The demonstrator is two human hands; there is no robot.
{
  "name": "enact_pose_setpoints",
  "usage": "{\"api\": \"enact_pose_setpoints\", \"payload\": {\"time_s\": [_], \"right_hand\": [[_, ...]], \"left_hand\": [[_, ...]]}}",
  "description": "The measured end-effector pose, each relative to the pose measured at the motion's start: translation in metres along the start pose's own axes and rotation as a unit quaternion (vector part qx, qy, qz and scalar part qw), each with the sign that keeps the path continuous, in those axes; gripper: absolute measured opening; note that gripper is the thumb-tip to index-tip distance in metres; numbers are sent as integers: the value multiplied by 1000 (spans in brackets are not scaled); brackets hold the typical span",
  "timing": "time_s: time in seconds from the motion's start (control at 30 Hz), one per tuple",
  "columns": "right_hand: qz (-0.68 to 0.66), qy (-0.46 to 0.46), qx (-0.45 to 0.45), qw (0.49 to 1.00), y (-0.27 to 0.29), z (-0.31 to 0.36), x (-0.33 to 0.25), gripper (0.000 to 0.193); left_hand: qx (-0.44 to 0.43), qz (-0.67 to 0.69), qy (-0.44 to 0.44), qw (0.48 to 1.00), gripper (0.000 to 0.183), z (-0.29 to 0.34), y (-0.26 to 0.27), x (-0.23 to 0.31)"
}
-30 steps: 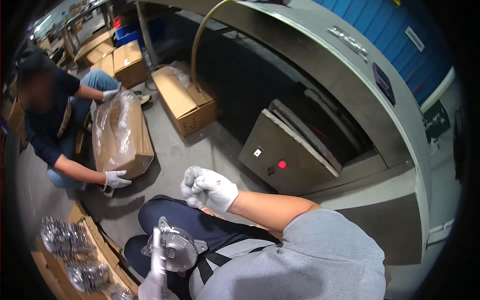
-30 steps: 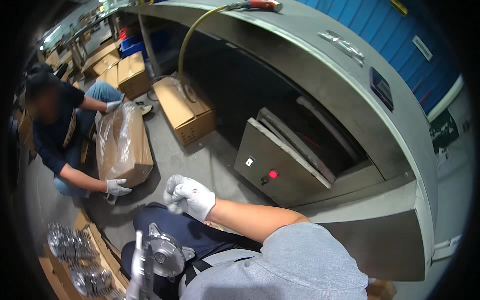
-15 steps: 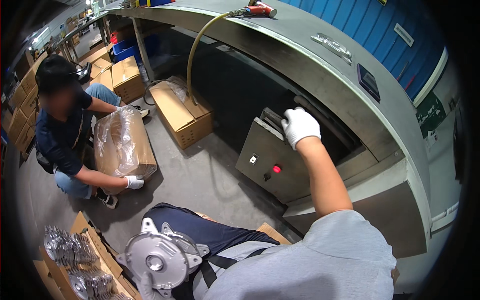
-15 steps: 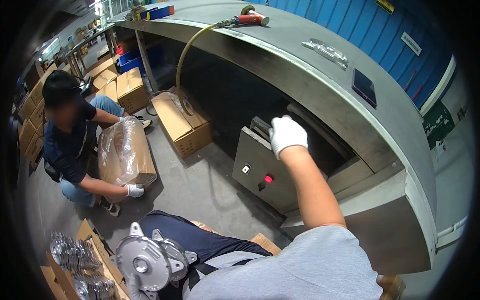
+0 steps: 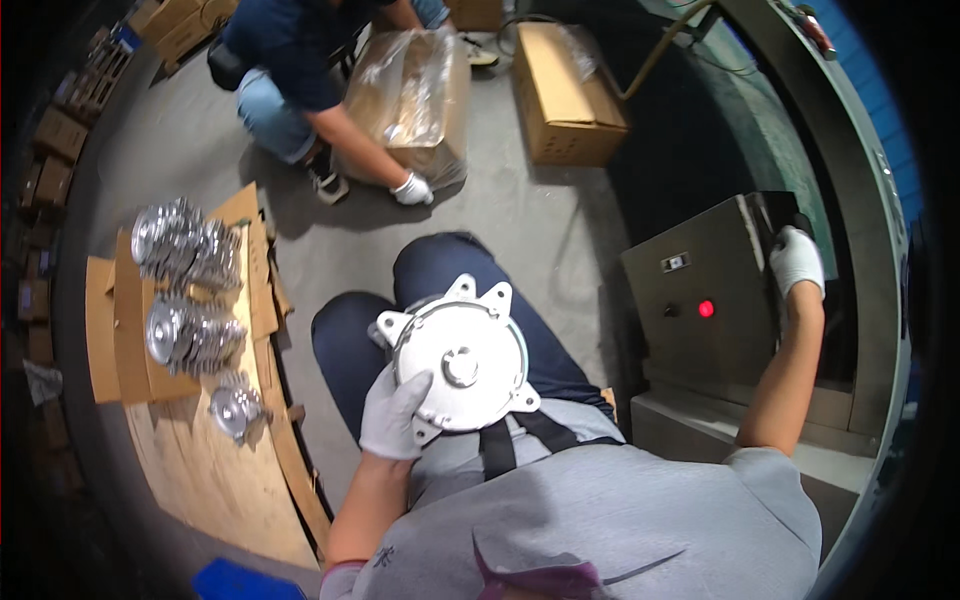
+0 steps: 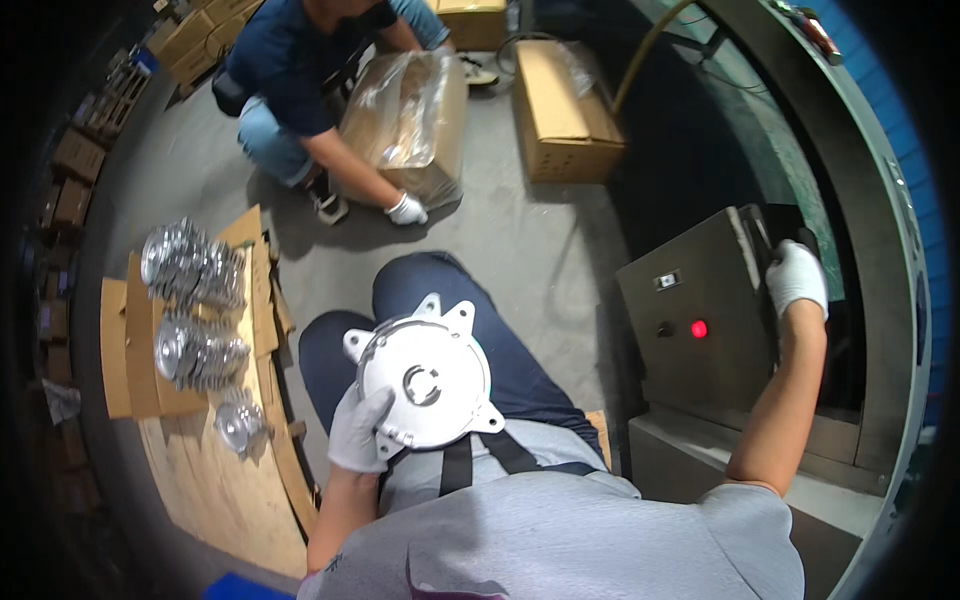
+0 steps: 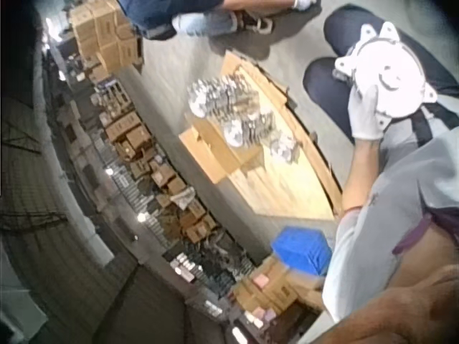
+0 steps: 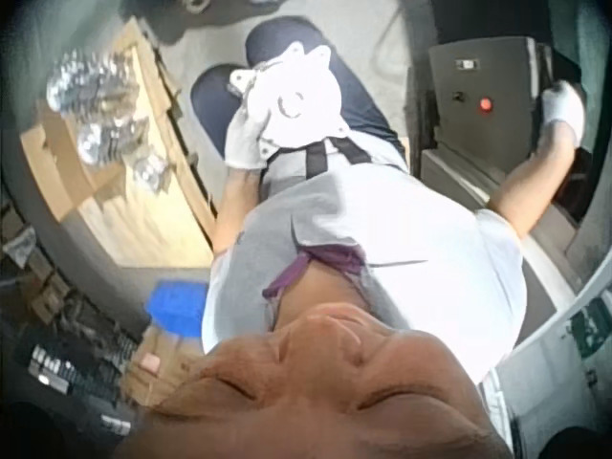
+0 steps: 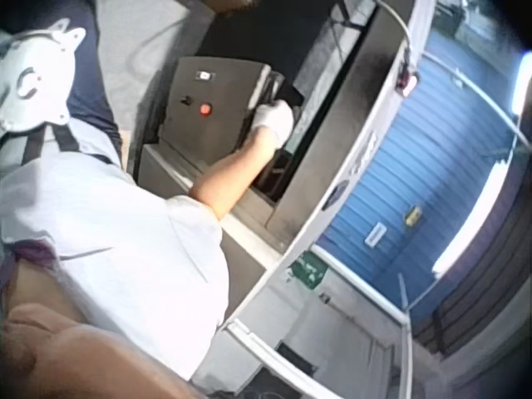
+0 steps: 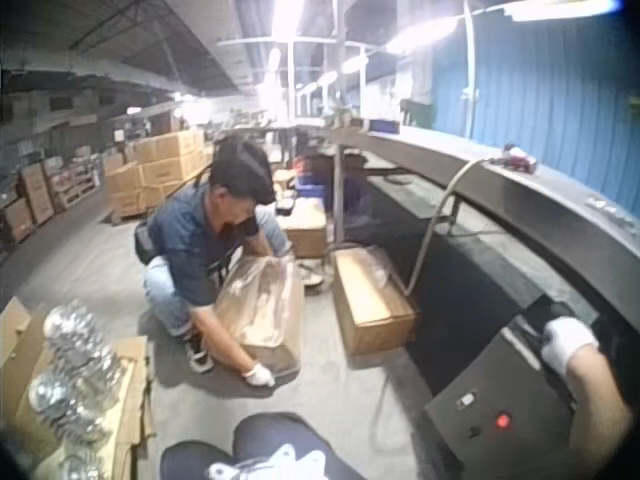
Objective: The person deburrs metal casings by scraping the edges and grooves with a handheld tool before placing them onto a wooden board.
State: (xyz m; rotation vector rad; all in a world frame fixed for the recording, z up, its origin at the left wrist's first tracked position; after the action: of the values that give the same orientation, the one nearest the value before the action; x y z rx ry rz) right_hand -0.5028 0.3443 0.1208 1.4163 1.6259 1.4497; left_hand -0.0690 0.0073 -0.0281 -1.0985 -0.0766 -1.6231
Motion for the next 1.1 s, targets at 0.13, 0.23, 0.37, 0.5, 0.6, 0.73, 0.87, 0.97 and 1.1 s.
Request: {"api": "enact_pose_setpoints", "payload": {"time_s": [0.13, 0.23, 0.37, 0.5, 0.6, 0.73, 0.87, 0.97, 1.1], "right_hand": [[-23, -1, 54, 998, 28, 4, -49, 13], [-273, 21, 94, 957, 57, 28, -96, 14], [-428, 307, -45, 849, 72, 83, -240, 33], [-394, 462, -267, 748, 49, 149, -322, 62], [-338, 539, -184, 749, 56, 168, -345, 63], [-168, 556, -205, 788, 57, 163, -362, 57], [-82, 607, -186, 768, 60, 171, -365, 57], [-112, 622, -163, 758, 62, 171, -364, 63], [-118, 626, -169, 752, 63, 172, -365, 64]], "left_hand": [[29, -19, -6, 999, 51, -4, 16, -9], [19, -40, -13, 999, 45, -6, 14, -6], [49, -139, -110, 983, 53, -7, 15, 7], [57, -187, -171, 966, 63, -16, 7, 15], [37, -226, -202, 952, 64, -18, 9, 15], [70, -272, -179, 943, 66, -18, 13, 14], [57, -240, -212, 946, 67, -17, 14, 14], [86, -232, -240, 939, 69, -15, 15, 18], [74, -296, -215, 928, 73, -17, 17, 17]]}}
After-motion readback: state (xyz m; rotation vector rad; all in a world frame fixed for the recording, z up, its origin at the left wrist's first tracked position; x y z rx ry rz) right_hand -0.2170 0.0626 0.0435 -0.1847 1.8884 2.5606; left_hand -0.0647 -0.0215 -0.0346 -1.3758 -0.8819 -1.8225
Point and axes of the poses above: each hand's wrist, its own z-axis away from the middle knuckle, its own y-axis out of the back of the hand, x = y × z, the point moved 7 cm from there along -z, towards the middle knuckle, and after that the axes turned 8 degrees about x, right-handed, at the moved point
